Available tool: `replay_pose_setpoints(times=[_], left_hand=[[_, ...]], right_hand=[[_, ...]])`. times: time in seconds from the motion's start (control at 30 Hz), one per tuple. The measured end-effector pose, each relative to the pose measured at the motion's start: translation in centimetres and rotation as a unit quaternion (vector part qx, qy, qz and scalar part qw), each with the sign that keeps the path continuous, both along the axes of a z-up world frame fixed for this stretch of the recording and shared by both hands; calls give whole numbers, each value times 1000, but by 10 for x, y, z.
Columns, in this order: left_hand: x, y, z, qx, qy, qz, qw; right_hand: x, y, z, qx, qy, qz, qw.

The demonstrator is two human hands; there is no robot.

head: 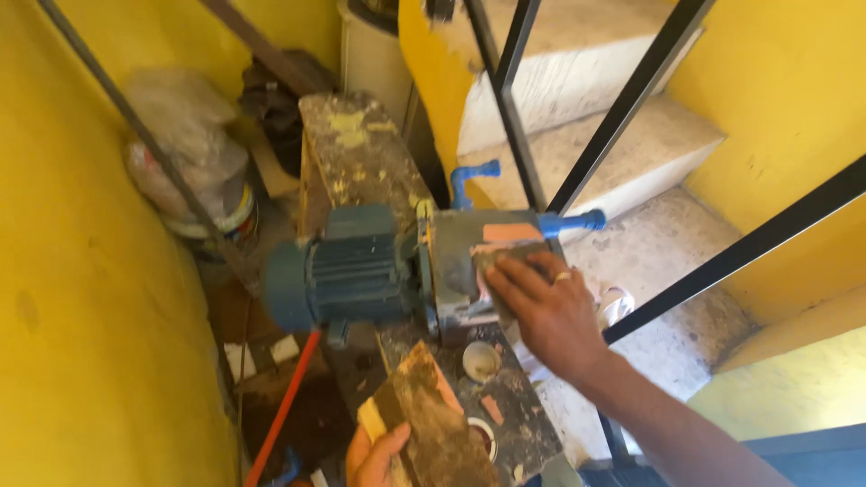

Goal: Sanding the surface of a blue water pump motor unit using a piece of sandpaper.

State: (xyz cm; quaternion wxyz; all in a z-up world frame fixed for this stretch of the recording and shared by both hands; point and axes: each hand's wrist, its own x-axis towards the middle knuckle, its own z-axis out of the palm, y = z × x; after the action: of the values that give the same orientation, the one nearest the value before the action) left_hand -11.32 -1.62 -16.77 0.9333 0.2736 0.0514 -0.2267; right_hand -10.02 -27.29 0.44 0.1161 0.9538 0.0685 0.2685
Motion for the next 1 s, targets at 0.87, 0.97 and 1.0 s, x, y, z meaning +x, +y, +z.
replay_pose_setpoints(times=[0.87,0.97,1.0], left_hand=[[-11,-7,-71,119,80,-62,988],[-18,-8,-76,113,77,-50,989],[-21,-9,-79,107,67,-46,991]], right_hand=[[-16,-50,12,-182,109,188,959],[-17,-54,12,-184,97,199,958],[-18,-56,12,-180,92,204,958]])
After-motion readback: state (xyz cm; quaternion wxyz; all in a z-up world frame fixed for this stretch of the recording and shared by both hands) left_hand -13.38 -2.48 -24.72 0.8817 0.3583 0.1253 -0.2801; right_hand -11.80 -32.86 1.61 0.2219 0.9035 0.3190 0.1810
